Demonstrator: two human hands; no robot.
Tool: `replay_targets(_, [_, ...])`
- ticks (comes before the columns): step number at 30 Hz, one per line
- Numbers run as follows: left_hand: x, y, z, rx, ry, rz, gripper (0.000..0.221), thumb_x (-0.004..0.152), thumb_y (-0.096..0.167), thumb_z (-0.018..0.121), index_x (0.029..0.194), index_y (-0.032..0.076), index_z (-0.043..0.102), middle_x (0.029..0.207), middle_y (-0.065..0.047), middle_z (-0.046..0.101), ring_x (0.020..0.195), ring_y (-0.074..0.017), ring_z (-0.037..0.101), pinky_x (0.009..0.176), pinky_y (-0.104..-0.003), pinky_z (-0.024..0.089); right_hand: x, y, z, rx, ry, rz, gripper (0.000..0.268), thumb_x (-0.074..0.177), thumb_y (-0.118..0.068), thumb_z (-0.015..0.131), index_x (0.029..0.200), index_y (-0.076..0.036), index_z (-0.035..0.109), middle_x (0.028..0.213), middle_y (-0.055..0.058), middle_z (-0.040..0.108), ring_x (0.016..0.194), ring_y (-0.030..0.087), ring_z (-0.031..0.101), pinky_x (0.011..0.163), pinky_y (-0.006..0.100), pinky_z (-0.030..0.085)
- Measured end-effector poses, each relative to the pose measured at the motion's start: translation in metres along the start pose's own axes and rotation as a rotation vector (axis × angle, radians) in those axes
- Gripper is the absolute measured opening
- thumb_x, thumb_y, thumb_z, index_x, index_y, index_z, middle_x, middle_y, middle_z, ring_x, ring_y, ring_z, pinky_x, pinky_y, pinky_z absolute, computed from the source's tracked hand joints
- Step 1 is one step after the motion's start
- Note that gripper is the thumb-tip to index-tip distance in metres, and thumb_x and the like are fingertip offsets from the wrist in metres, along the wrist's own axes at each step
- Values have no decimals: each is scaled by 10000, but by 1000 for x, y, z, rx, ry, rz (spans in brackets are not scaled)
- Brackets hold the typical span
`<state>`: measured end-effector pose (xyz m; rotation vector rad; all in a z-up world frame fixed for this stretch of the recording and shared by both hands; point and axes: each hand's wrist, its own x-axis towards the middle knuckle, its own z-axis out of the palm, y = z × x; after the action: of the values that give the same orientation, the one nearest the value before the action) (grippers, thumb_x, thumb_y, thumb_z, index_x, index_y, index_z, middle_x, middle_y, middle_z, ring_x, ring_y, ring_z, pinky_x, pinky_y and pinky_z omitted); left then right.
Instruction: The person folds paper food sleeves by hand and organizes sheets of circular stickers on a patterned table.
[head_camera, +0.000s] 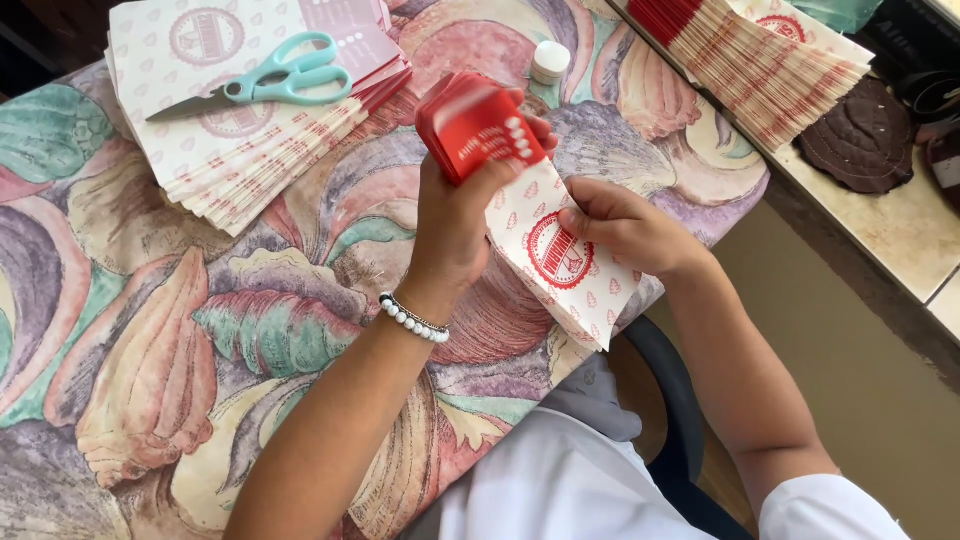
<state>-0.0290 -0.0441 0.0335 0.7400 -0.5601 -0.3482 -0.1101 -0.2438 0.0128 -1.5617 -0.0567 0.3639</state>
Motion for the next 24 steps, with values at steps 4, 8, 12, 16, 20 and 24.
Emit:
replay_targets(4, [0, 8, 3, -206, 170, -102, 355, 879, -31, 558, 1222, -42, 645, 1024, -216, 721, 980, -360, 710, 977, -477, 576, -2, 5, 1, 12, 32, -14, 152, 1050, -197, 548, 1069, -47, 566, 966, 56, 682, 806, 123, 678, 642, 281, 592])
replay_targets(8, [4, 7, -12, -323, 274, -180, 371, 855, -25, 538, 1218, -33, 615, 1002, -202, 707, 976, -358, 689, 938, -514, 570, -10, -3, 7, 72, 115, 29, 364, 998, -260, 581, 1278, -29, 549, 1131, 109, 724, 896, 186, 733, 717, 318, 634])
replay_targets(12, [12, 3, -26, -410, 392, -113, 337, 835, 0, 518, 1148, 1, 645, 963, -194, 692, 951, -360, 668, 931, -555, 545, -30, 8, 5, 91, 228, -5, 711, 938, -340, 600, 1559, -54, 407, 1247, 93, 677, 1024, 179, 679, 870, 342, 589])
replay_targets(16, [16, 9, -29, -417, 412, -92, 368, 835, -27, 519, 1185, 22, 622, 972, -182, 696, 949, -351, 667, 934, -546, 548, -38, 46, 0, 306, 435, 158, 599, 934, -191, 636, 1500, -49, 504, 1189, 154, 712, 921, 209, 703, 673, 310, 585])
replay_targets(20, [23, 4, -31, -461, 424, -96, 367, 814, -12, 517, 1162, 23, 629, 973, -184, 692, 952, -356, 669, 924, -563, 547, -43, 53, 3, 452, 478, 47, 298, 934, -181, 703, 1162, 10, 680, 1048, 119, 745, 873, 179, 711, 676, 283, 586])
replay_targets(24, [34, 3, -31, -478, 501, -142, 355, 795, -26, 483, 1116, 35, 623, 967, -178, 670, 947, -359, 654, 930, -589, 541, -43, 51, 13, 577, 513, 67, 293, 936, -175, 700, 1071, 86, 703, 849, 182, 752, 583, 262, 703, 319, 395, 537])
